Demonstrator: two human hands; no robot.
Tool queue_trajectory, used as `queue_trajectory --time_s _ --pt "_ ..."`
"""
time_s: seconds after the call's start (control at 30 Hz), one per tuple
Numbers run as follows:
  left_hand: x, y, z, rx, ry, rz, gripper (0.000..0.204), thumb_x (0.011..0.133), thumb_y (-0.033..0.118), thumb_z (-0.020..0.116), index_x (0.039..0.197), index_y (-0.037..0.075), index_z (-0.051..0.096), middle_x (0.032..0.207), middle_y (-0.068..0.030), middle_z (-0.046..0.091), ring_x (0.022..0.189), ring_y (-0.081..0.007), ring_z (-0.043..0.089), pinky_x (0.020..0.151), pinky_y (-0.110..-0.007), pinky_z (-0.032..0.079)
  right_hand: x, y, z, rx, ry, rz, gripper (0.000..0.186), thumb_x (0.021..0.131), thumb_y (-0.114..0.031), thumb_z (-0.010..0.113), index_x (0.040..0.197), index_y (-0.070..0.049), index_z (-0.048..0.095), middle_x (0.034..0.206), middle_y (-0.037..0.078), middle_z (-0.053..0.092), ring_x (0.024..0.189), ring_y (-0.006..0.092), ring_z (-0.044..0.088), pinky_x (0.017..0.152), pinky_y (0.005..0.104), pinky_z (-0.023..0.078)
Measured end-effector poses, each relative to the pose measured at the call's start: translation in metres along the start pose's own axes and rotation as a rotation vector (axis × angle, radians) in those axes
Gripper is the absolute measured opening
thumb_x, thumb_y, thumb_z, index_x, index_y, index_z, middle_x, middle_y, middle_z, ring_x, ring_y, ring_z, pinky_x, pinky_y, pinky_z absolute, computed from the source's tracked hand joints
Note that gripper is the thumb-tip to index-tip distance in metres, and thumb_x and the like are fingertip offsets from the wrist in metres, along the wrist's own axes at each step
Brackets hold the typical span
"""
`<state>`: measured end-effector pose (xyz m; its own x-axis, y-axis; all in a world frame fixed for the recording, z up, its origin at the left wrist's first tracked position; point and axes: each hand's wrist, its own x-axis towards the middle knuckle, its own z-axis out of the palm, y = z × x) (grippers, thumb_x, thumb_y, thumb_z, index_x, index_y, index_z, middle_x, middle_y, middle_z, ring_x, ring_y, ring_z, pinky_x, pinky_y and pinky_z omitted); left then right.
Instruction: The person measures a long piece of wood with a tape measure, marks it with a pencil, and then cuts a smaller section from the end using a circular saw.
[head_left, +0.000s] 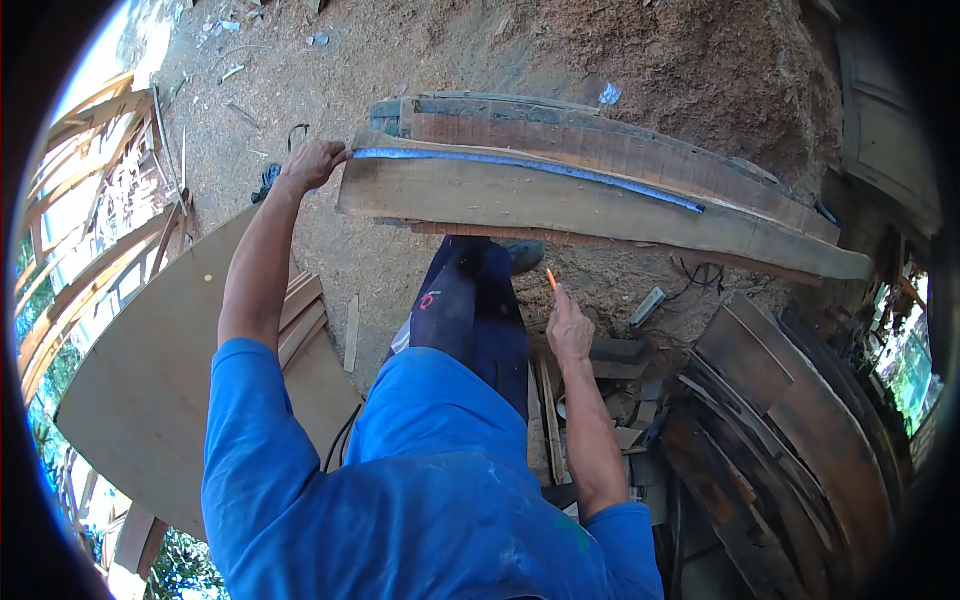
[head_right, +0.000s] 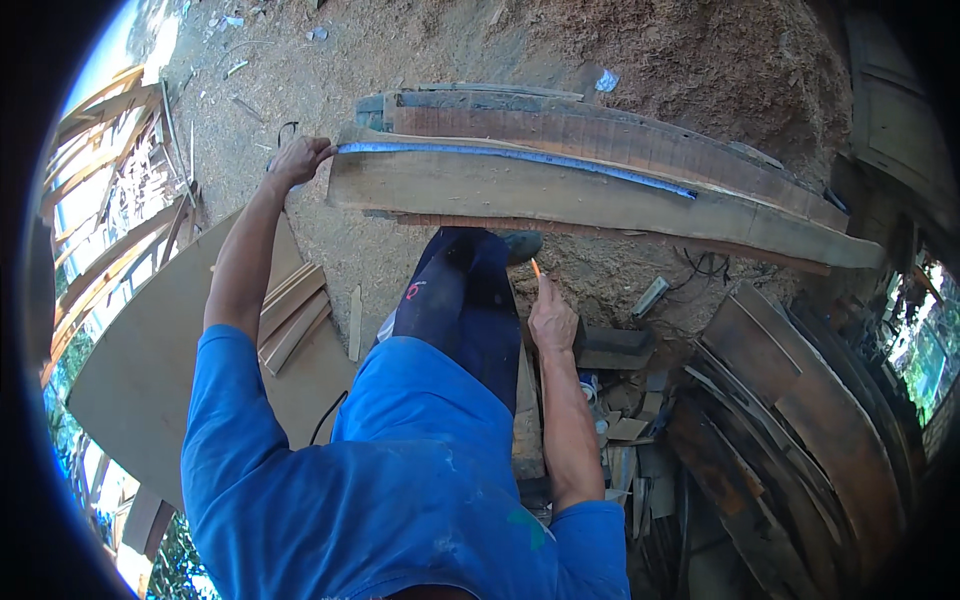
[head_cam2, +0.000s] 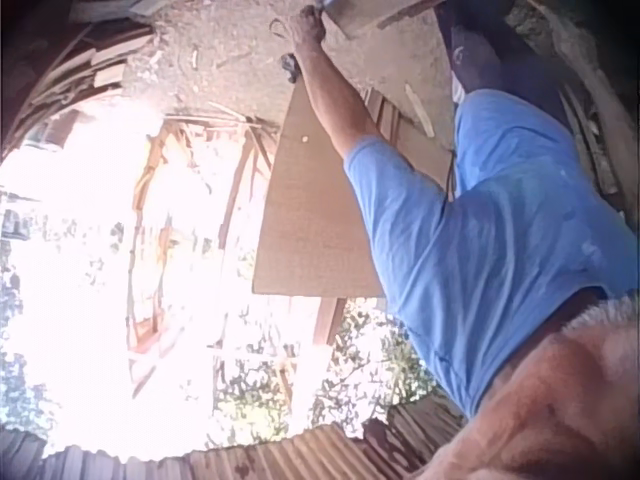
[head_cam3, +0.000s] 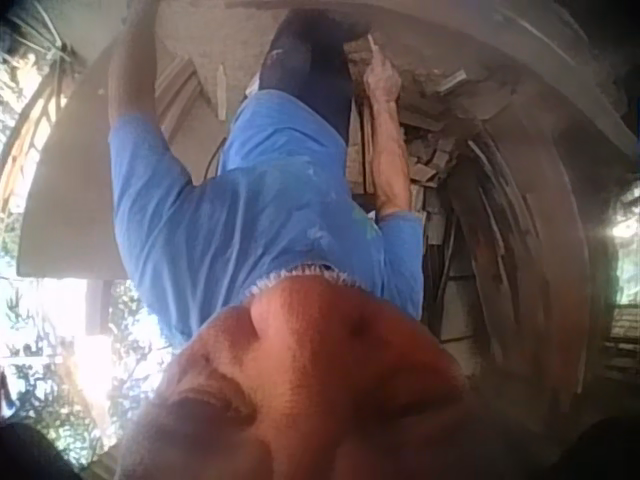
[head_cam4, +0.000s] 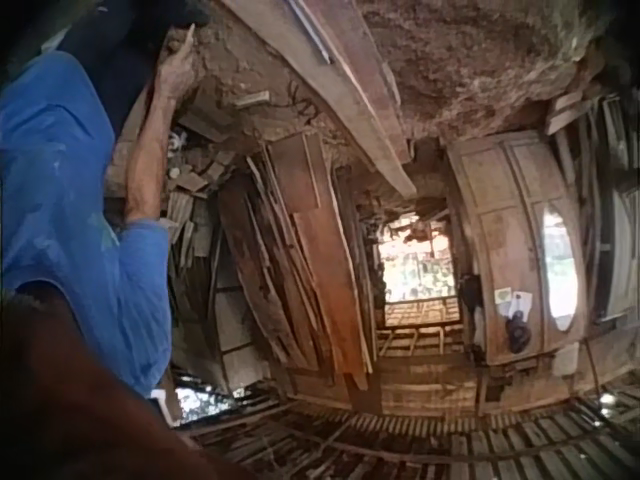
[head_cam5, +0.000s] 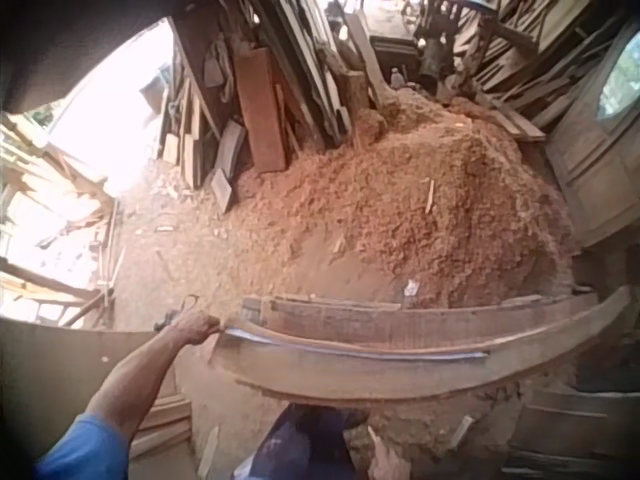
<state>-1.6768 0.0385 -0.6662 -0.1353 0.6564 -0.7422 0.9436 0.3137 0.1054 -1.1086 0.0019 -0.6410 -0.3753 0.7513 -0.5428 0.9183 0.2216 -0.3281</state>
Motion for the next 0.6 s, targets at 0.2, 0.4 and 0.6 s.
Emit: queue_trajectory --time_s 0.2,0.4,0.6 --pt "0.017 0.004 0.001 -0.009 0.053 -0.012 0.040 0.101 0.048 0.044 0.101 0.013 0.063 0.094 -0.0175 0.069 0.092 -0.0414 0.064 0.074 -0.054 0.048 0.035 -0.017 -0.023 0.040 0.070 -0.056 0.048 0.090 -0.012 0.057 0.138 -0.013 0.052 0.096 0.018 0.067 0.073 0.0397 0.066 0.065 0.0499 0.055" --pt "0.022 0.005 0.004 -0.020 0.058 -0.032 0.036 0.101 0.041 0.047 0.103 0.009 0.064 0.097 -0.0183 0.068 0.095 -0.0413 0.063 0.077 -0.051 0.048 0.061 -0.020 -0.040 0.116 0.171 -0.035 0.047 0.091 -0.010 0.055 0.138 -0.013 0.053 0.099 0.018 0.068 0.079 0.0396 0.067 0.068 0.0484 0.054" --pt "0.024 -0.009 0.014 -0.069 0.051 -0.005 0.033 0.100 0.041 0.049 0.109 0.015 0.066 0.102 -0.0175 0.069 0.099 -0.0405 0.063 0.079 -0.051 0.049 0.063 0.009 -0.051 0.091 0.209 -0.026 0.048 0.092 -0.010 0.055 0.140 -0.009 0.050 0.103 0.018 0.067 0.081 0.0385 0.068 0.067 0.0483 0.055"
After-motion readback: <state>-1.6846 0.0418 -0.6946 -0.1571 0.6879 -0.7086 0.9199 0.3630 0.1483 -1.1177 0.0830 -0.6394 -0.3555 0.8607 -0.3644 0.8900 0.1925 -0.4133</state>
